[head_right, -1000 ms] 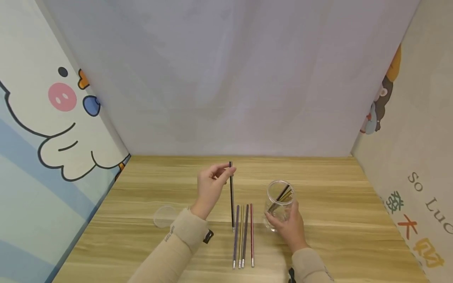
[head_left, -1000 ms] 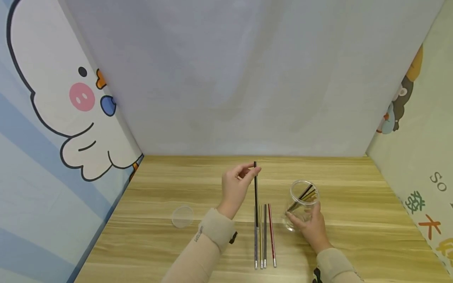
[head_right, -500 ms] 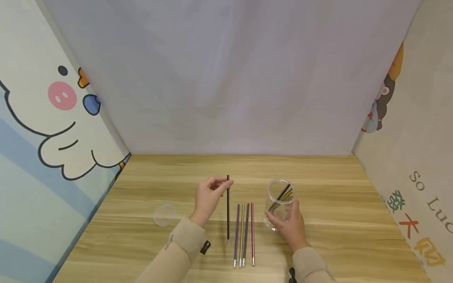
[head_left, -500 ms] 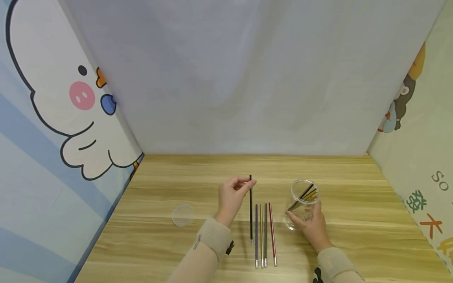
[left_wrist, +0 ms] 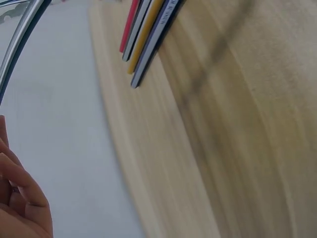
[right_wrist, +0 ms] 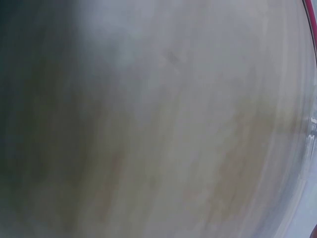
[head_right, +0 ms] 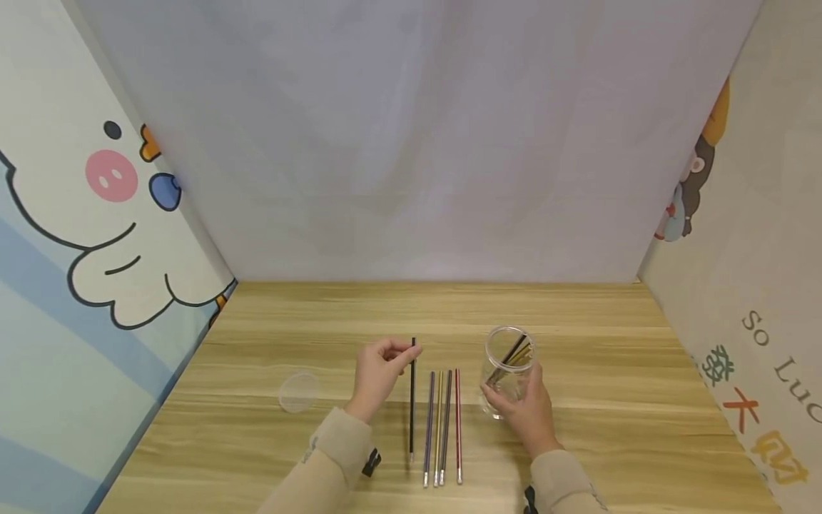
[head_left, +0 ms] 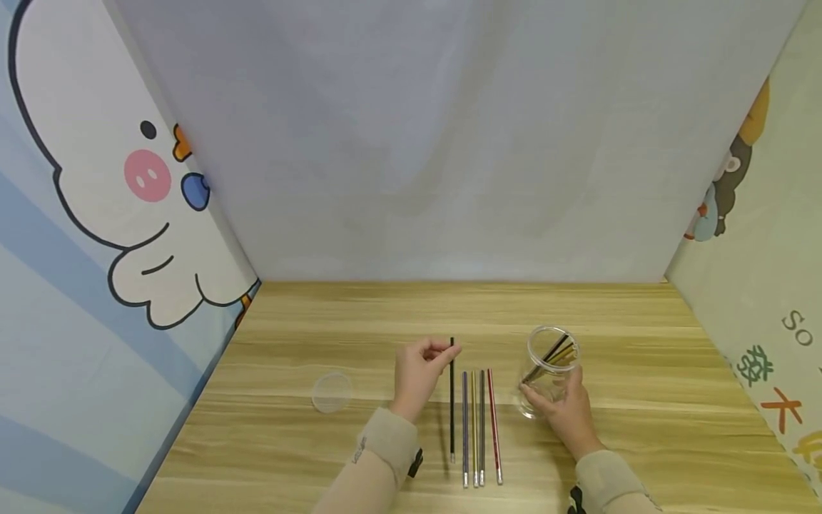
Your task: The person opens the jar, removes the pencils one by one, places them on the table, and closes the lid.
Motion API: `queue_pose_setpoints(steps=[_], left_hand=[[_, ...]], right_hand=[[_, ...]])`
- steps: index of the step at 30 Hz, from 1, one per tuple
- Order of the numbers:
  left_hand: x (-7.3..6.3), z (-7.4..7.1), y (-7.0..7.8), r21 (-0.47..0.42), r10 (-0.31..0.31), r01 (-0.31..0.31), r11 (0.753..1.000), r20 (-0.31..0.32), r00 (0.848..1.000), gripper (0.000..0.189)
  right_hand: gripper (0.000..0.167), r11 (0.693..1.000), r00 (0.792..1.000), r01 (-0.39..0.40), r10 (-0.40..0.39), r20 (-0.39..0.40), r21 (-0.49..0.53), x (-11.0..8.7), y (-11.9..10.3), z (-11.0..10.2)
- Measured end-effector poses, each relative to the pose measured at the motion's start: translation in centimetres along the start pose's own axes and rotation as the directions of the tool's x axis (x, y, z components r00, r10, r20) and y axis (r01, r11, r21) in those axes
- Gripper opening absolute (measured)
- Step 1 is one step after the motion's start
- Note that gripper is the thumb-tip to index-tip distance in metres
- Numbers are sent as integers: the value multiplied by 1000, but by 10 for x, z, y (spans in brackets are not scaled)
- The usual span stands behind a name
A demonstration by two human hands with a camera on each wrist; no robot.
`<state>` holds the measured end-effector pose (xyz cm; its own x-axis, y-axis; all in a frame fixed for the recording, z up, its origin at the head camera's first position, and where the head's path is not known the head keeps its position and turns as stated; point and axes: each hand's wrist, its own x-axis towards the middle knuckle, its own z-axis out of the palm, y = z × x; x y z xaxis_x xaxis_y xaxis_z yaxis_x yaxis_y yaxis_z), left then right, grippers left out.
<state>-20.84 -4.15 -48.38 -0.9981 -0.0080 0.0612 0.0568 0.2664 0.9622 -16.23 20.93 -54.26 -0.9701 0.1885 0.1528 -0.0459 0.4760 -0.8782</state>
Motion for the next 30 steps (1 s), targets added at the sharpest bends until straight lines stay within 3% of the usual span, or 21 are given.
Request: queue_pose_setpoints(steps=[8, 18, 30], left_hand=[[-5, 4, -11, 73, -106, 103, 992, 36, 994, 22], [-7, 9, -22, 163, -125, 117, 980, 39, 991, 25], [-5, 15, -32, 194, -172, 162, 968, 36, 984, 22]], right_hand=[[81, 1000, 1000, -6, 7, 13, -15, -1, 0, -1], [83, 1000, 1000, -14, 15, 25, -16, -1, 0, -1], [83, 1000, 1000, -3, 3, 21, -12, -1, -1, -1]])
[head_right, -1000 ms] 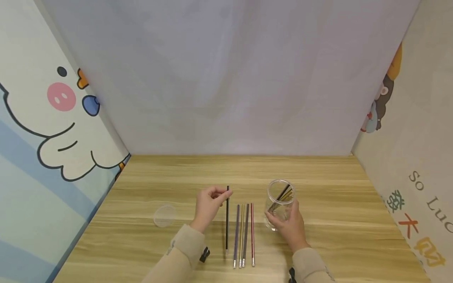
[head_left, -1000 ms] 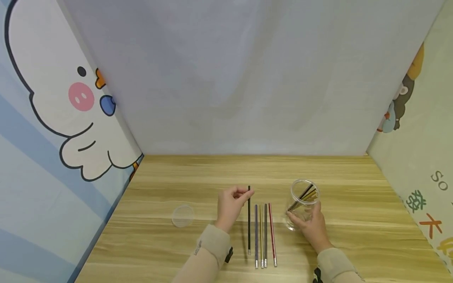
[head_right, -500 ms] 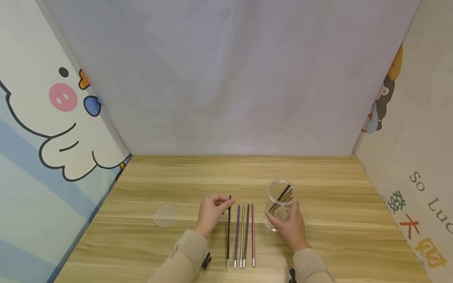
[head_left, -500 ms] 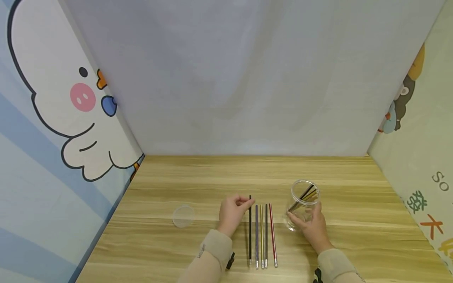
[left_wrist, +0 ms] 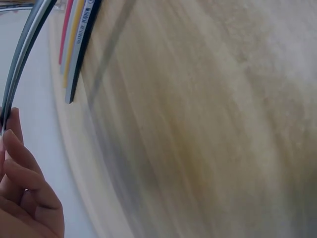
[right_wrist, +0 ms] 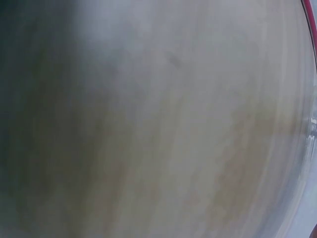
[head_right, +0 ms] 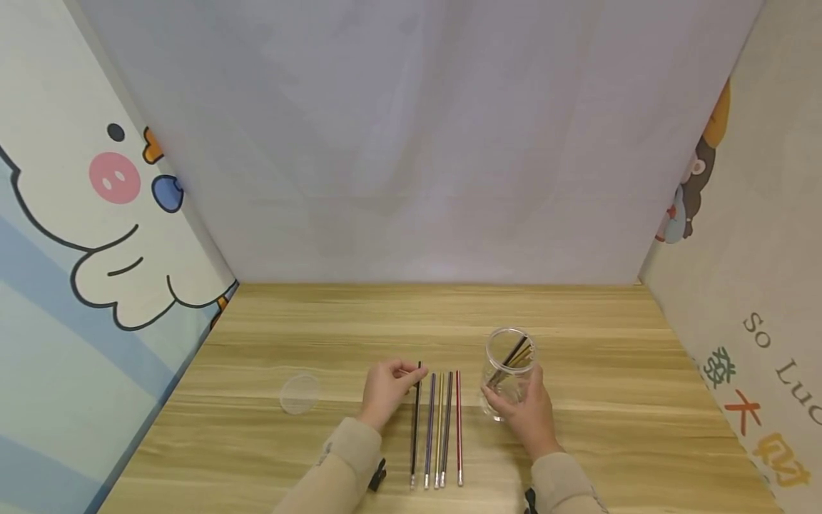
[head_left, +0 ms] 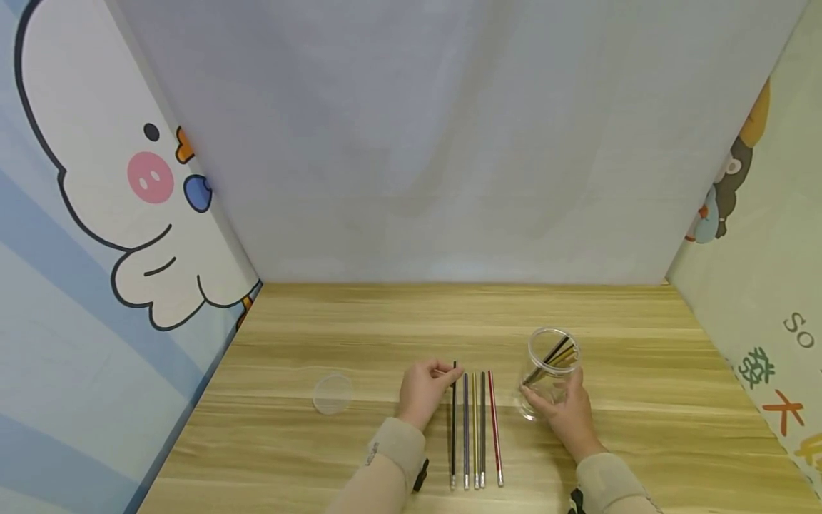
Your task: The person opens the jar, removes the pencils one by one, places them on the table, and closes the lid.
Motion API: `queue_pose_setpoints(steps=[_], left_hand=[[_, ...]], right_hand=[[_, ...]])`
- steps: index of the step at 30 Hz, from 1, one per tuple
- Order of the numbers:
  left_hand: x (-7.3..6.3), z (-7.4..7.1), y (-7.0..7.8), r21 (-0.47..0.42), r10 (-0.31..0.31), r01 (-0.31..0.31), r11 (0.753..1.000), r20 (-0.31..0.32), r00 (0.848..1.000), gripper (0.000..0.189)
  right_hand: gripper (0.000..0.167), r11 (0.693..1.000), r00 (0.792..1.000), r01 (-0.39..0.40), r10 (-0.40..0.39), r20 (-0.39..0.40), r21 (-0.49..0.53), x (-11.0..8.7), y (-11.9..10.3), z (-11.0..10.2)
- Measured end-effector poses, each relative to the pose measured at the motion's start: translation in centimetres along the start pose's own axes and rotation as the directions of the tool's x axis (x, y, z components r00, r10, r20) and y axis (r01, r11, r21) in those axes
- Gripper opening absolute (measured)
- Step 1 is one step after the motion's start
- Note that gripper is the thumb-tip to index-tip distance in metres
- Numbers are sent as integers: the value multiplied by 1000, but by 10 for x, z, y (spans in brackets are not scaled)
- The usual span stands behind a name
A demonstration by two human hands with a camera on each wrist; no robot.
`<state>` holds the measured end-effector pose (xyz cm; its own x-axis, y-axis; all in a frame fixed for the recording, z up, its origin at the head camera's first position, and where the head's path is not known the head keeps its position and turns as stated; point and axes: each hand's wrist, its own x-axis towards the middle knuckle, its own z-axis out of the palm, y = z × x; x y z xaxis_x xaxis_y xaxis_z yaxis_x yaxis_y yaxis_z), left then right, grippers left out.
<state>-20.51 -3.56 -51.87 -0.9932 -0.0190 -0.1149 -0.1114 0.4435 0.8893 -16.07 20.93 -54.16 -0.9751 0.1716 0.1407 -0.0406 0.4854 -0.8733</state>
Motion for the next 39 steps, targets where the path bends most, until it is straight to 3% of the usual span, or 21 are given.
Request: queue_pose_setpoints(steps=[6, 19, 31, 39], left_hand=[[1, 6, -1, 28, -38, 37, 999, 21, 999, 21], [9, 12, -8, 99, -56, 54, 994, 19, 998, 21], [19, 17, -14, 179, -123, 118, 977, 16, 992, 22], [21, 18, -15, 286, -119, 113, 951, 3, 993, 25]], right_hand=[[83, 1000, 1000, 22, -22, -17, 10, 0, 2, 0], [82, 1000, 1000, 25, -25, -15, 16, 0, 3, 0], [83, 1000, 1000, 17, -17, -2, 22, -1, 3, 1], [85, 1000, 1000, 16, -16, -3, 27, 1, 4, 1]])
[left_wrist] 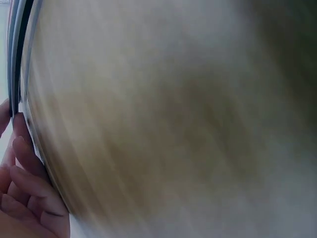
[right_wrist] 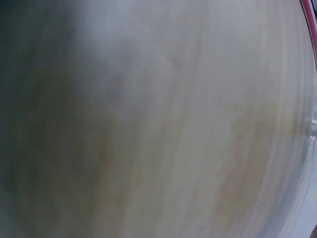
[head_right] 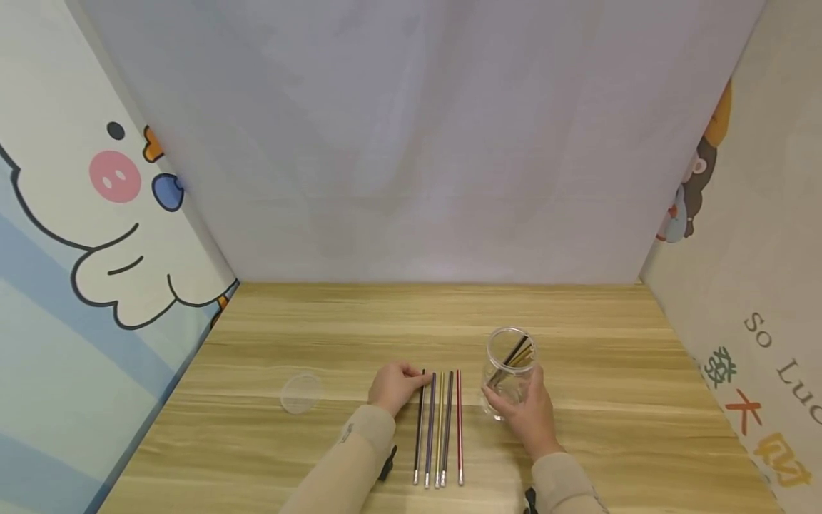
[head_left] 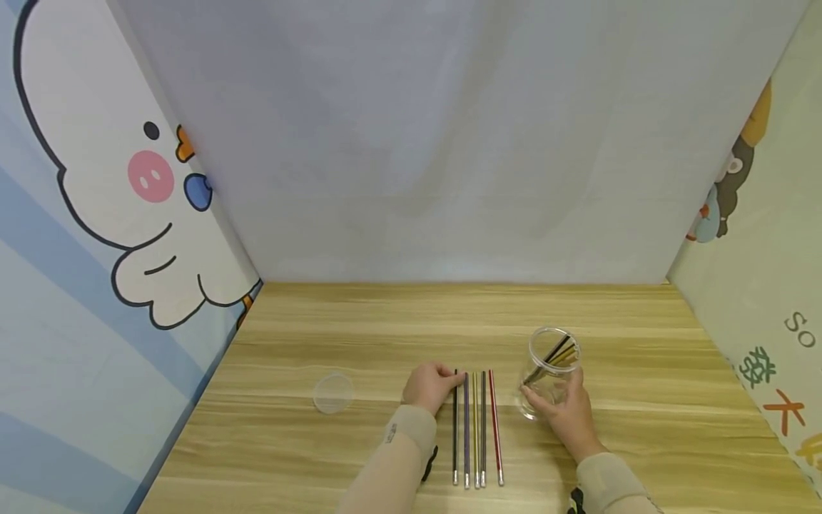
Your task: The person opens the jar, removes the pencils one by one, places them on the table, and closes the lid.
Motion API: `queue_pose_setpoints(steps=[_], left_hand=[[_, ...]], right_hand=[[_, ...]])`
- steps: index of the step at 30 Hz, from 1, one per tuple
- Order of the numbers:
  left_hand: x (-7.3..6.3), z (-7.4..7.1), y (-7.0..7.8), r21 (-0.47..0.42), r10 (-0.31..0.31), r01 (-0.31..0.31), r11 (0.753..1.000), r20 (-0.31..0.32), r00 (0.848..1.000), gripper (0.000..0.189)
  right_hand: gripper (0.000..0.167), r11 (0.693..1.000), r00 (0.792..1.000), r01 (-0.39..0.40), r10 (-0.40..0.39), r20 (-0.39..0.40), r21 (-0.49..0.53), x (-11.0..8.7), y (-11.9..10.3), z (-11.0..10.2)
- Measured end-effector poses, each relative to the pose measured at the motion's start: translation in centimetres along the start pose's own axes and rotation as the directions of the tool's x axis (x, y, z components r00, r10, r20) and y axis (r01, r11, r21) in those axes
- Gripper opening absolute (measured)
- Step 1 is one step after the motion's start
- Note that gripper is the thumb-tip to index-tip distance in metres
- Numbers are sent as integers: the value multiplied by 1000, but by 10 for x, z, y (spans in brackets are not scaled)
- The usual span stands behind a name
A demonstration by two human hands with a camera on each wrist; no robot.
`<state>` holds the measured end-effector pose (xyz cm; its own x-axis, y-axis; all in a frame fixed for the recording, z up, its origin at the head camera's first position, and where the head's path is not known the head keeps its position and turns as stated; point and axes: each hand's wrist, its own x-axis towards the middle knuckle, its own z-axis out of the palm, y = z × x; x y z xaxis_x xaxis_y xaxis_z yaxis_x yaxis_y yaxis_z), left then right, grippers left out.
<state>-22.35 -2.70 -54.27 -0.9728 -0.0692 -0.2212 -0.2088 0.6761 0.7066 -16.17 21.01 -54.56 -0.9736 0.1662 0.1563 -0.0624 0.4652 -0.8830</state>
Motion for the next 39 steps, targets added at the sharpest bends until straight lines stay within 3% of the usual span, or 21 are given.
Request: queue_pose_setpoints(steps=[12, 39], left_hand=[[1, 2, 2, 52, -7, 8, 999, -18, 1000, 27], [-3, 0, 1, 37, 16, -15, 999, -30, 999, 26]], right_hand=[[87, 999, 999, -37, 38, 17, -7, 0, -1, -2], [85, 1000, 1000, -16, 16, 0, 13, 0, 1, 0]])
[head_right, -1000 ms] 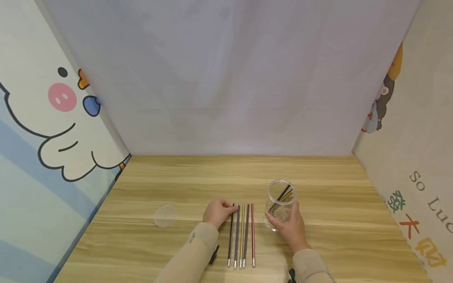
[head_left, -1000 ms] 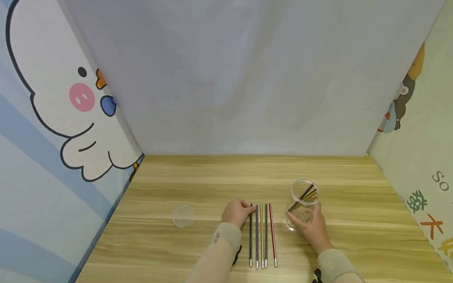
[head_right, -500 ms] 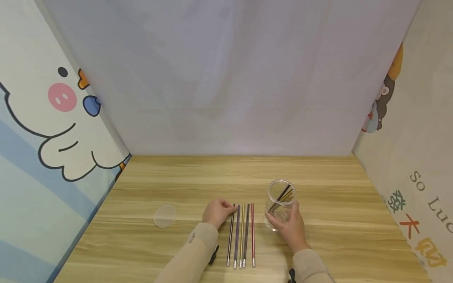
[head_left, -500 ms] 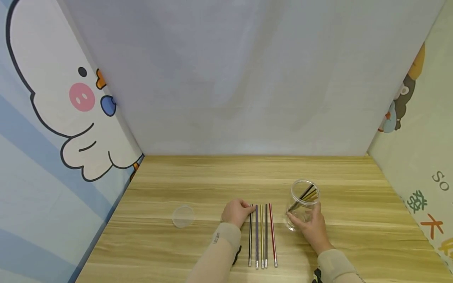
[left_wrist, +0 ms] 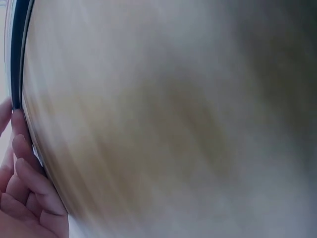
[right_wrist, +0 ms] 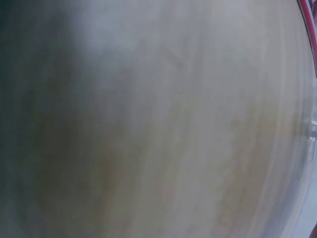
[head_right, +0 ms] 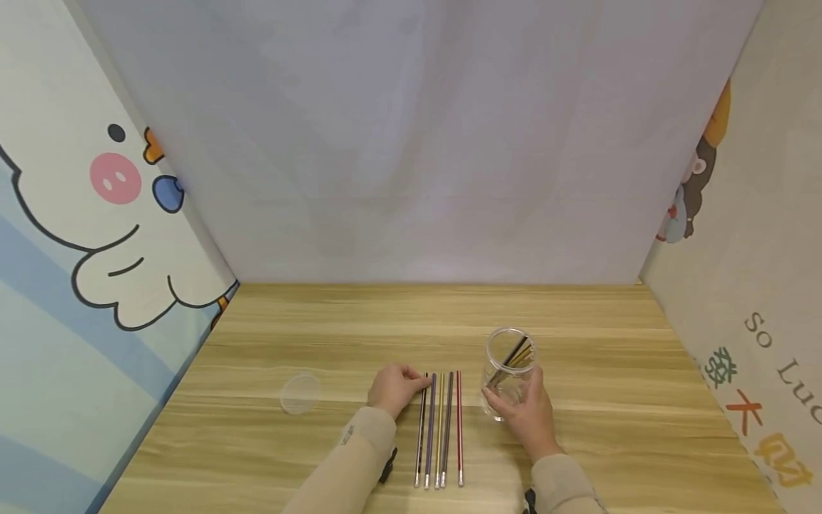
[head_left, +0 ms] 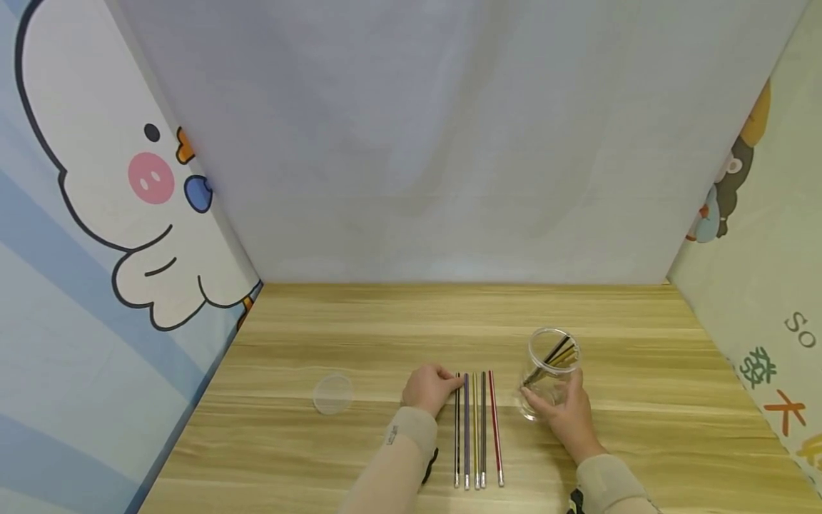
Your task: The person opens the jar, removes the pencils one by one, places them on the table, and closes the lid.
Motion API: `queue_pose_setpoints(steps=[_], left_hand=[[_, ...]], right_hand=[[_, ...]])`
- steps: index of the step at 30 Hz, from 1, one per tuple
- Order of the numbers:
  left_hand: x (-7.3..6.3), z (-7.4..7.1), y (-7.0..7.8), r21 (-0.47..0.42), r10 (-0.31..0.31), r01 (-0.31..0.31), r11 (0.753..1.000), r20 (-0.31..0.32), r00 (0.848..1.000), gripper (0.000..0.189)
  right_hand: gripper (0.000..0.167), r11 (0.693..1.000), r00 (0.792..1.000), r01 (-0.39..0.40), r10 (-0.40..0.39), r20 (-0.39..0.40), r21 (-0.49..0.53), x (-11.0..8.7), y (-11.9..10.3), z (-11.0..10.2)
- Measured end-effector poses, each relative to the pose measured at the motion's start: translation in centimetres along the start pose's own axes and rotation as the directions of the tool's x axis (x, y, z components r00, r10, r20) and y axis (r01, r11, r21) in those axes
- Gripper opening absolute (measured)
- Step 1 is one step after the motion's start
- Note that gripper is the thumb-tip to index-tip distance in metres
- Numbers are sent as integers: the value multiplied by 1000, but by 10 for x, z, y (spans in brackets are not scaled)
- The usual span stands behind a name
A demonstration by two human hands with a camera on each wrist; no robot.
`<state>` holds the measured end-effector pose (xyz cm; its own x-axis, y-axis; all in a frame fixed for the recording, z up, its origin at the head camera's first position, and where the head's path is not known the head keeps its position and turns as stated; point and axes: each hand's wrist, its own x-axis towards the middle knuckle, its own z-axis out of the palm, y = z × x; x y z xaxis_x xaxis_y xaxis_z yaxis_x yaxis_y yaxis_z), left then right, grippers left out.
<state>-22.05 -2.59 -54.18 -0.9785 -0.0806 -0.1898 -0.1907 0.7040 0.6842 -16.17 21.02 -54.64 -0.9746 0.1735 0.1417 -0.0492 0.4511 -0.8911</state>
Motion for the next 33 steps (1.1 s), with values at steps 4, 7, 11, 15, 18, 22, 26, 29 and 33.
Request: queue_pose_setpoints(steps=[4, 7, 11, 15, 18, 22, 26, 29, 33], left_hand=[[0, -2, 1, -2, 3, -3, 1000, 12, 1000, 27], [1, -3, 0, -4, 2, -2, 1000, 24, 1000, 27], [3, -4, -2, -31, 1, 0, 1000, 48, 999, 26], [6, -9, -3, -75, 2, 2, 997, 60, 998, 24], [8, -15, -2, -116, 4, 2, 993, 50, 999, 23], [10, -23, 0, -178, 12, -6, 984, 33, 999, 22], [11, -30, 5, -229, 25, -18, 973, 29, 999, 23], [10, -35, 10, -254, 44, -39, 966, 14, 999, 23], [9, -42, 18, -264, 65, -68, 962, -19, 998, 21]], right_hand=[[84, 1000, 1000, -5, 5, -6, -13, 0, 0, 0], [83, 1000, 1000, -6, 5, -6, -15, 0, 0, 0], [83, 1000, 1000, -2, 2, 0, -8, 0, 0, -1], [83, 1000, 1000, 4, -4, -2, -11, 0, 0, 0], [84, 1000, 1000, 5, -5, -3, -11, 0, 0, 0], [84, 1000, 1000, 1, -1, -2, -6, 0, 0, 0], [83, 1000, 1000, -7, 7, -1, 1, 0, 0, 0], [83, 1000, 1000, -11, 11, -3, 2, 0, 0, 0], [83, 1000, 1000, -10, 10, -6, -2, 0, 1, 1]])
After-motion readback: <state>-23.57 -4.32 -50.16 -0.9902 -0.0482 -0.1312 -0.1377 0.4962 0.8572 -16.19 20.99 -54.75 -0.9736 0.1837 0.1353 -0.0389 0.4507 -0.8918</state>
